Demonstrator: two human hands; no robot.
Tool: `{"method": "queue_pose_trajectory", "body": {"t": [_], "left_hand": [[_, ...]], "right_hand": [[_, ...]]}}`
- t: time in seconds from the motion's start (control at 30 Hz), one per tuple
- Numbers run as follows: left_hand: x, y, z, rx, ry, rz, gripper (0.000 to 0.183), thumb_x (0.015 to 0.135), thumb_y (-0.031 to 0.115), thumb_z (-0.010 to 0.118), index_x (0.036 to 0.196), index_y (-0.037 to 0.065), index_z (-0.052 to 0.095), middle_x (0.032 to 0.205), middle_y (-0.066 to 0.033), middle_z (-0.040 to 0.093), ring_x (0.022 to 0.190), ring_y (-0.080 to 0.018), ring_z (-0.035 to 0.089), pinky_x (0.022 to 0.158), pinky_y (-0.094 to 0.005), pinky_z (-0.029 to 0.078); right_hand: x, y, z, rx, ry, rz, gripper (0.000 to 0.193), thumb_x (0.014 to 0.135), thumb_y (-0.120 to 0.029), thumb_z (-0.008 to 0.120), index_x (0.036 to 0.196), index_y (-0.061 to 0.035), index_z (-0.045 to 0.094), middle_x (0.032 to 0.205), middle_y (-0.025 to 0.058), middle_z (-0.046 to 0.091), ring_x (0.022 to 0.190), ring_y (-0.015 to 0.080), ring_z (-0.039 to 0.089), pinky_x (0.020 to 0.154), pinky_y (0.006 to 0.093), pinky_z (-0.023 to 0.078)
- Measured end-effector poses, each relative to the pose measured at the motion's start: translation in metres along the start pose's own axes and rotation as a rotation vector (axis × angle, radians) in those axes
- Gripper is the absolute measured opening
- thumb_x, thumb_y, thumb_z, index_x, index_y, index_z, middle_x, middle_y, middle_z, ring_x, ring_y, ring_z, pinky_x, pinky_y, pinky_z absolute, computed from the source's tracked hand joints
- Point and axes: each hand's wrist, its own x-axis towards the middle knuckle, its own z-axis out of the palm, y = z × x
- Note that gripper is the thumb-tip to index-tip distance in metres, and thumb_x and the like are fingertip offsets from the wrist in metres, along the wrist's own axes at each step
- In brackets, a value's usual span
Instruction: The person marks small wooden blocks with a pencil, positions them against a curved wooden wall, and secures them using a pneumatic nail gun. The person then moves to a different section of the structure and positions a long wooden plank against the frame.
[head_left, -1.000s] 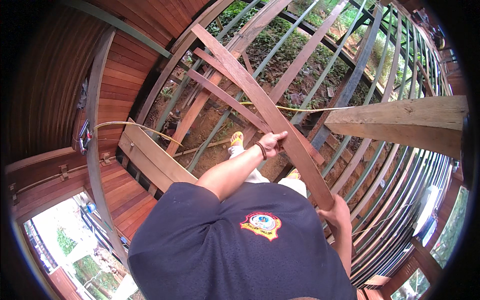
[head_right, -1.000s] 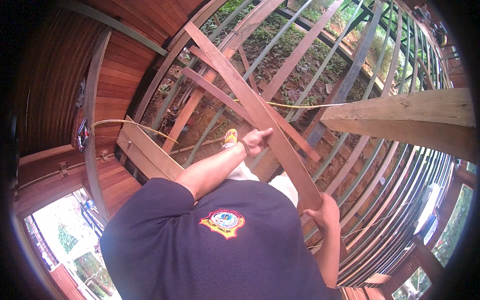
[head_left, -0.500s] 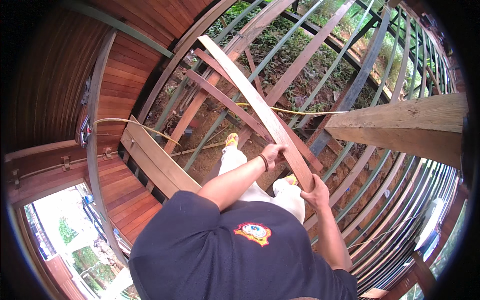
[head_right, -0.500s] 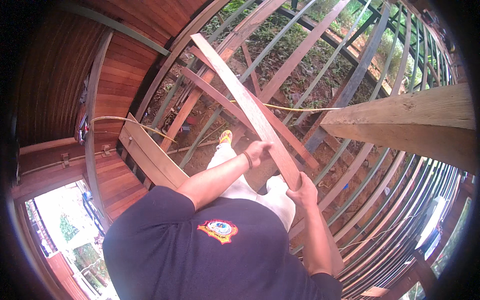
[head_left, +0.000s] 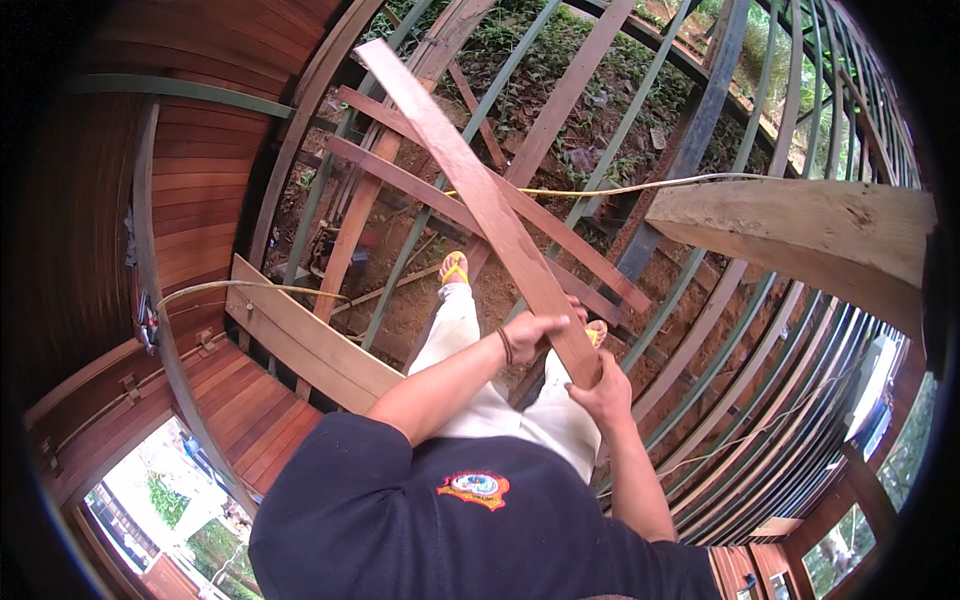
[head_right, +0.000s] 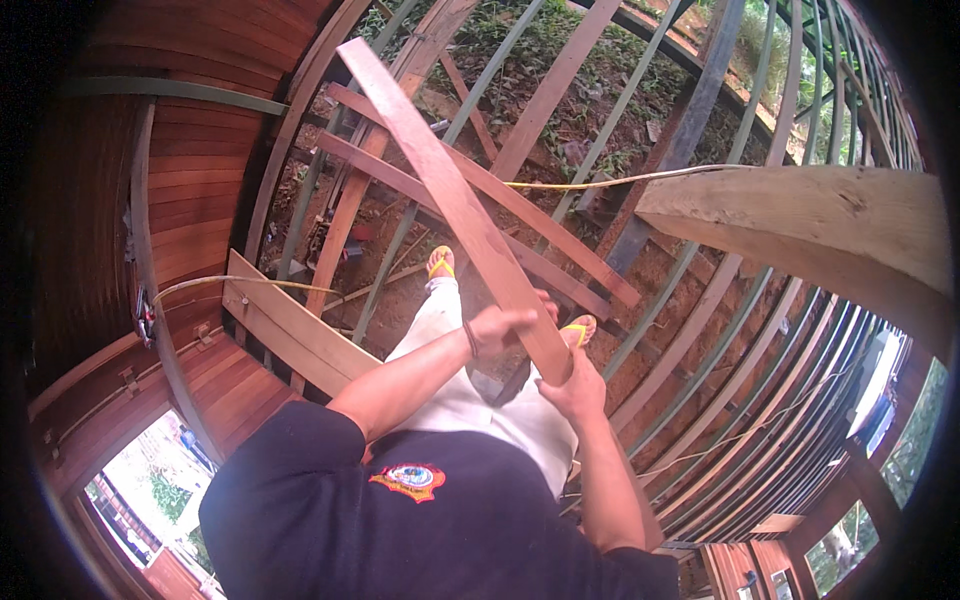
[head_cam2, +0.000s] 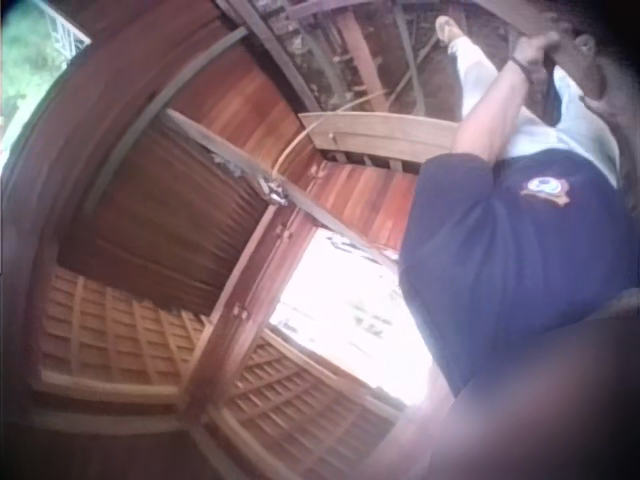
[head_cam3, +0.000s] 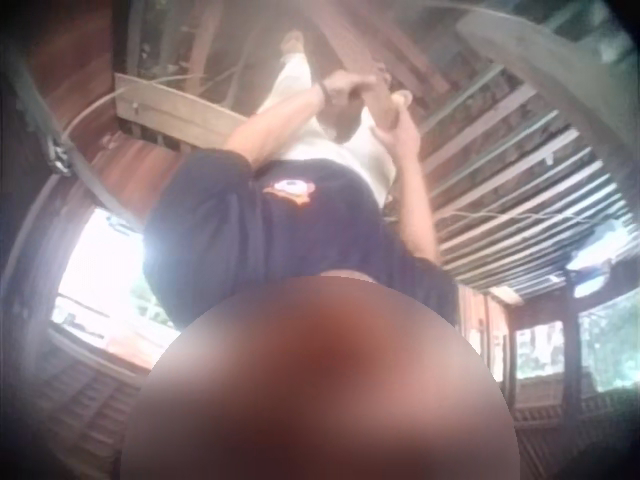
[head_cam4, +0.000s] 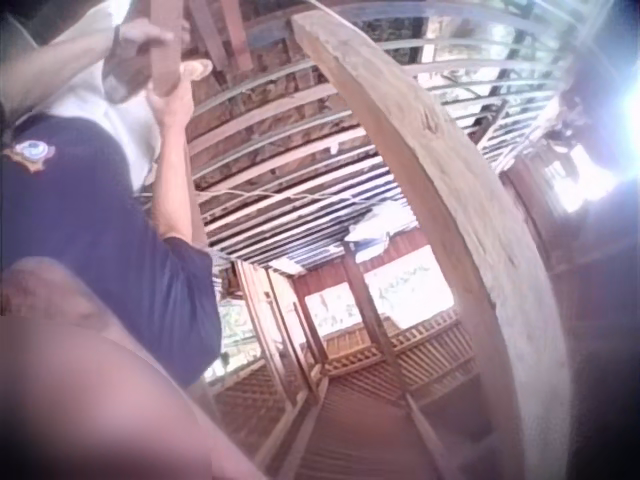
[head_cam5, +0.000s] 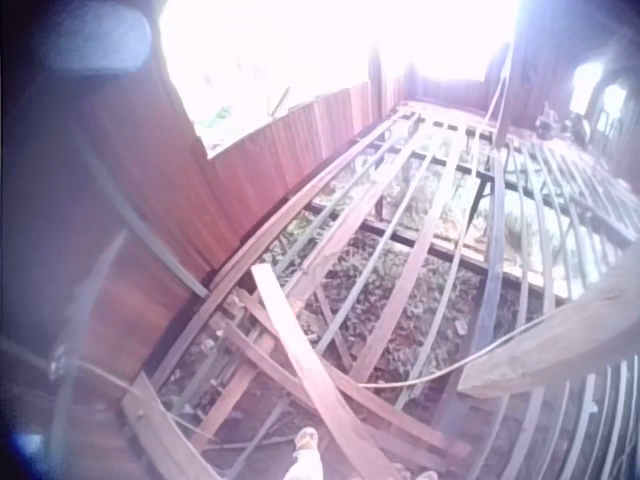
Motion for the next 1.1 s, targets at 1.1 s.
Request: {"method": "queue_pose_trajectory", "body": {"t": [1.1], "left_hand": [[0.169,0.206,-0.284,-0.141,0.645,0.804,0.036,0.095,0.007,0.066,0.129,0.014,0.057,0.118,-0.0044,0.064,0.111,-0.0247,0.062,0.091,-0.0500,0.053]], "right_hand": [[-0.022,0.095,0.043,0.162,0.475,0.155,0.072,0.052,-0.023,0.086,0.115,-0.0009,0.059,0.095,0.0192,0.068,0.087,0.0377,0.069,0.079,0.0437,0.055]]}}
